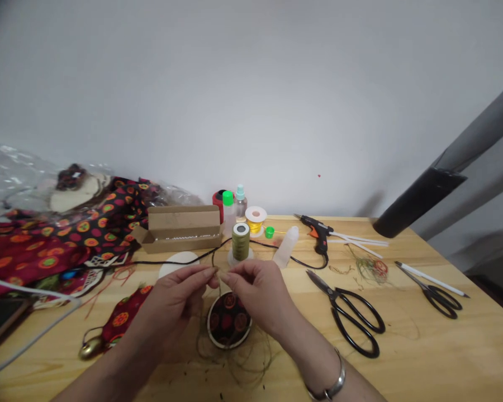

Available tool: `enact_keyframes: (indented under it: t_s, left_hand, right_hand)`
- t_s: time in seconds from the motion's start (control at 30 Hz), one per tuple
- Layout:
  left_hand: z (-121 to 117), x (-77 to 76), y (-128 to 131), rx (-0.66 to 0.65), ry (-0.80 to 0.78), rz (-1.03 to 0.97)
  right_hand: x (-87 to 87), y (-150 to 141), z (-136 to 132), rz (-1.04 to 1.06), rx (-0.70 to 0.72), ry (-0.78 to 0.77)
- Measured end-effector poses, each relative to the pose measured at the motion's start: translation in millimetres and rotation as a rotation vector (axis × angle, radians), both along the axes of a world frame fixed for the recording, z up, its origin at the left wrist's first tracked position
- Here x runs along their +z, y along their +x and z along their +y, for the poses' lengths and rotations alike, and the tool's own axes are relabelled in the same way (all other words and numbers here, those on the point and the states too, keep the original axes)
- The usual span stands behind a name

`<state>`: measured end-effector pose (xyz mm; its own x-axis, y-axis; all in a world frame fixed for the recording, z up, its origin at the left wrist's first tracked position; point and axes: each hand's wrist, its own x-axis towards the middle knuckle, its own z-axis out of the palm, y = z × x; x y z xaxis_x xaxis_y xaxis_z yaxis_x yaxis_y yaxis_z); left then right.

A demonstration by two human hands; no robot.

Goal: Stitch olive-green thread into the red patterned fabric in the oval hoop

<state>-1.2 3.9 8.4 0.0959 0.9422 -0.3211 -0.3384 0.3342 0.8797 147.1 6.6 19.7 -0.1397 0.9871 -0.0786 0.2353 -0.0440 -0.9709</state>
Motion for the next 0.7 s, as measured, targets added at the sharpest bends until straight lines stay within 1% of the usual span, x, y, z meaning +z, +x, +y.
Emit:
enact_keyframes:
  t_s: [0.13, 0.2, 0.27, 0.37, 0.43, 0.5, 0.57, 0.63, 0.67, 0.7]
  left_hand:
    - [0.8, -1.9, -0.7, 0.045, -0.001, -0.038]
    - [0.7, -2.5, -0.6, 0.041, -0.001, -0.047]
    - [0.8, -2.5, -0.7, 0.039, -0.008, -0.061]
    - [2.0, -3.1, -2.5, 0.014, -0.037, -0.131]
    - [3.6, -4.7, -4.3, -0.028, -0.071, -0.198]
    - [5.3, -6.5, -5.7, -0.054, -0.100, -0.252]
    - [6.9, -7.6, -6.1, -0.049, -0.114, -0.296]
    - [7.8, -7.3, -6.0, -0.034, -0.138, -0.301]
    - [8.1, -6.8, -5.8, -0.026, -0.139, -0.295]
    - [8.3, -6.3, -5.8, -0.021, -0.140, -0.287]
  right_hand:
    - [1.2, -4.6, -7.6, -0.093, 0.075, 0.040]
    - [1.8, -6.9, -13.1, -0.155, 0.141, 0.124]
    - [1.4, -9.0, -19.4, -0.278, 0.213, 0.252]
    - [-3.6, -12.8, -28.0, -0.535, 0.314, 0.474]
    - [-10.8, -16.4, -31.6, -0.668, 0.381, 0.645]
    - [-19.5, -20.9, -33.4, -0.780, 0.427, 0.847]
    - [-26.9, -25.4, -34.7, -0.856, 0.457, 1.020]
    - [-30.5, -29.0, -37.1, -0.895, 0.523, 1.112]
    - [-30.5, -30.2, -39.2, -0.902, 0.561, 1.134]
    - [-29.2, -30.9, -42.0, -0.875, 0.618, 1.117]
